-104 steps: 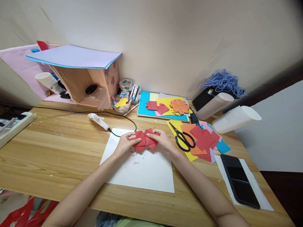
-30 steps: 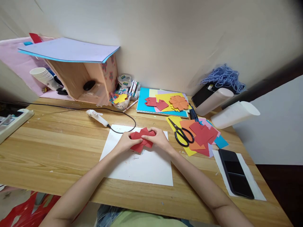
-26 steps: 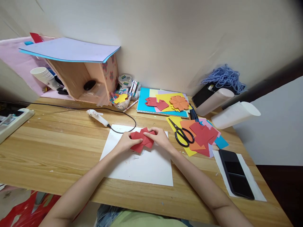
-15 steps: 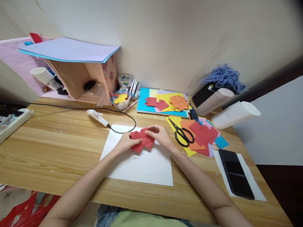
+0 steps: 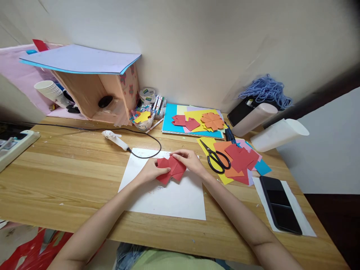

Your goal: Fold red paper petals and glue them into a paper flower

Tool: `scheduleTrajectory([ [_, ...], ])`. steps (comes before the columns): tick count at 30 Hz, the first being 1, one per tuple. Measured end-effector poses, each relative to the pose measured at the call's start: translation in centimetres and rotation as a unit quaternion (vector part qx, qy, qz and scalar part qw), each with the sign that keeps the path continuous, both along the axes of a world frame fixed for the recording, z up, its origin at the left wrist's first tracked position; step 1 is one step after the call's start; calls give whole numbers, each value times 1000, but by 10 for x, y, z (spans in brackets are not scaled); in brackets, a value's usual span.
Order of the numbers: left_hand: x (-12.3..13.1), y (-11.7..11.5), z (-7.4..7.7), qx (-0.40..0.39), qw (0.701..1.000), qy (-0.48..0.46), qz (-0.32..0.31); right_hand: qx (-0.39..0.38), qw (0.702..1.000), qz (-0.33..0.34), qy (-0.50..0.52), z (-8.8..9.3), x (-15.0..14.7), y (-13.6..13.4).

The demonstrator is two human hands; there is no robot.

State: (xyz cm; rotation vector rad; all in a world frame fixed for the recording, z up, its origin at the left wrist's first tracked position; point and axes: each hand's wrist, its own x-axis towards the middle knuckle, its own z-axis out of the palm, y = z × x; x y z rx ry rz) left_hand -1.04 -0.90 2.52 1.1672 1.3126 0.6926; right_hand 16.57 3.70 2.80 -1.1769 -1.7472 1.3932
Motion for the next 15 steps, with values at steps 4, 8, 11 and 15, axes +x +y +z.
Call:
scheduleTrajectory([
  [4,0,0,-1,5,1000,11,-12,2,1000,6,-14,1,1,1],
  [8,1,0,0,5,1000,16,-11,-2,1000,-4,-17,0,2,2],
  [11,1,0,-1,5,1000,13,-10,13,1000,10,-16,2,3,1],
  [15,1,0,-3,8,1000,11,-13,33,999,2,-21,3,1,-1],
])
